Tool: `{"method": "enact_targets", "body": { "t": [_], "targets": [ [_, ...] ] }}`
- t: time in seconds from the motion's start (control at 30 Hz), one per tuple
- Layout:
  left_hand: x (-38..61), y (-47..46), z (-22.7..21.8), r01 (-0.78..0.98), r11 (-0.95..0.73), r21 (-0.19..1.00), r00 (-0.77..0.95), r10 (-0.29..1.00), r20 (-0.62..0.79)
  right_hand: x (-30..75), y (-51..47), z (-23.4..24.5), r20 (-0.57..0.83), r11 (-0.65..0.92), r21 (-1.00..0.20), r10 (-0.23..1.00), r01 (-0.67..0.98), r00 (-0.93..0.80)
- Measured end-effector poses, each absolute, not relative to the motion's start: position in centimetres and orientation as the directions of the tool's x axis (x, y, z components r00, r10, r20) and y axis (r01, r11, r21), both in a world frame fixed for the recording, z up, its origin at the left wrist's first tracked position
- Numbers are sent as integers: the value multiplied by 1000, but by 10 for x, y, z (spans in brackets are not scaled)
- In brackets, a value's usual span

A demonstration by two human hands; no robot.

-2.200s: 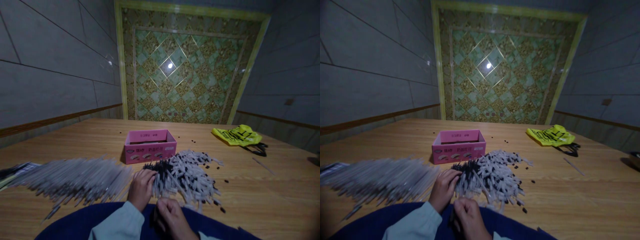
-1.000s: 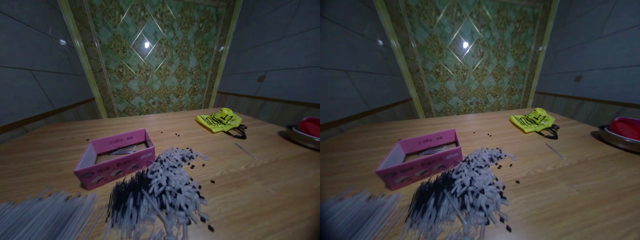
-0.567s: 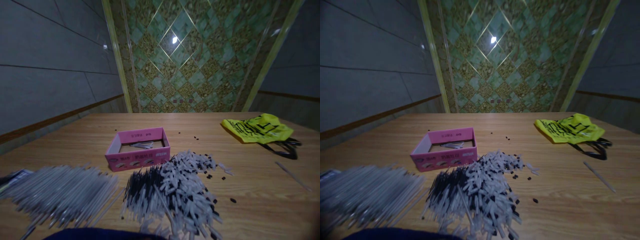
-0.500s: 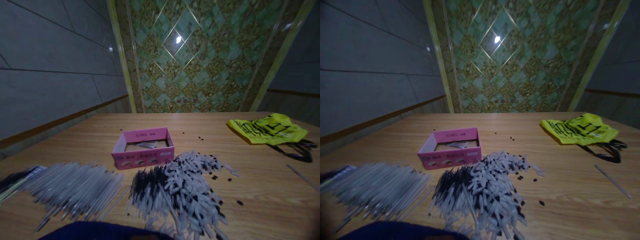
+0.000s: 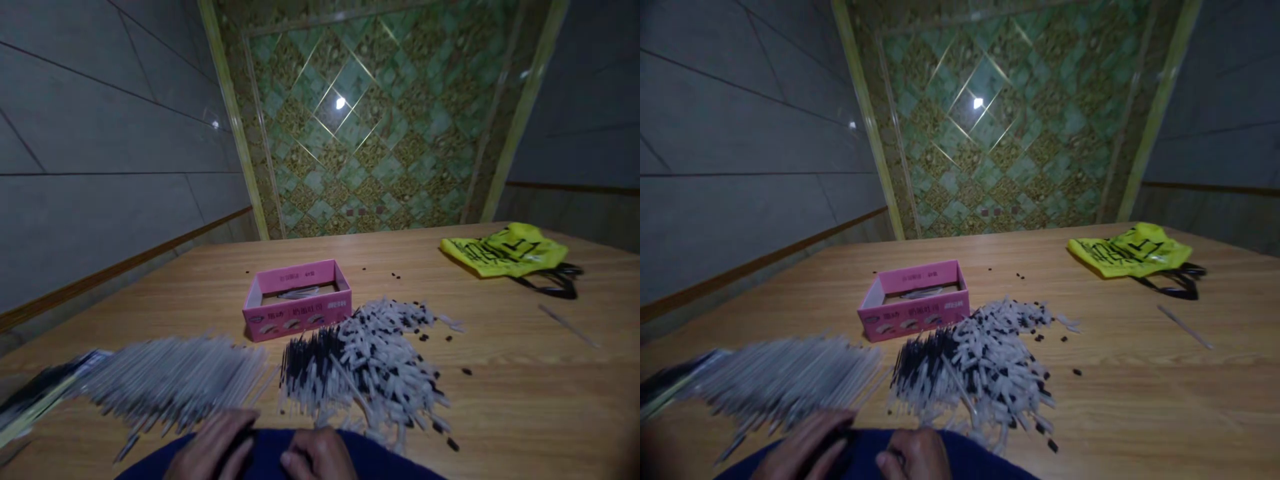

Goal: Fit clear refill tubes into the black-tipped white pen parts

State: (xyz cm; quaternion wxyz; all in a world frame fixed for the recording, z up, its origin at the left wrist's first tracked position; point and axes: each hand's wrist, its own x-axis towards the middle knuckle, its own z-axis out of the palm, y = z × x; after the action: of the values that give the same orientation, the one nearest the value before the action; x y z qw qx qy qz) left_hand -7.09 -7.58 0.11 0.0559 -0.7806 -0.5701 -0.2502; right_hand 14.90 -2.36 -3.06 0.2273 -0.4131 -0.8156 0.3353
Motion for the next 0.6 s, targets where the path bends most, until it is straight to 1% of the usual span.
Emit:
{"method": "enact_targets", "body": {
  "t": [0.07,0.1,0.17,0.23,0.33,0.4,0.47,0.6],
  "targets": [
    [-57,-50,16,962,-143,231,47,925,376,150,-22,-33,106,445,-747,813,494,-572],
    [-51,-39,20,972,-60,227,-18,945,328,150,-22,-34,118,456,-752,803,476,-583],
    [-40,-21,22,978,100,182,-147,954,262,151,-21,-37,148,477,-755,793,451,-591],
    [-35,-11,18,972,205,110,-223,958,179,152,-22,-37,161,480,-760,792,439,-589],
    [-32,-8,12,968,249,42,-252,964,83,153,-23,-33,163,476,-774,787,418,-595],
    [-31,-7,13,966,256,41,-258,965,56,154,-24,-31,167,477,-778,785,410,-597],
    [-30,-4,17,962,265,63,-269,961,71,154,-24,-31,172,480,-775,785,410,-595],
    [-25,3,21,963,237,128,-257,952,164,153,-21,-33,161,490,-765,773,417,-613]
  ]
}}
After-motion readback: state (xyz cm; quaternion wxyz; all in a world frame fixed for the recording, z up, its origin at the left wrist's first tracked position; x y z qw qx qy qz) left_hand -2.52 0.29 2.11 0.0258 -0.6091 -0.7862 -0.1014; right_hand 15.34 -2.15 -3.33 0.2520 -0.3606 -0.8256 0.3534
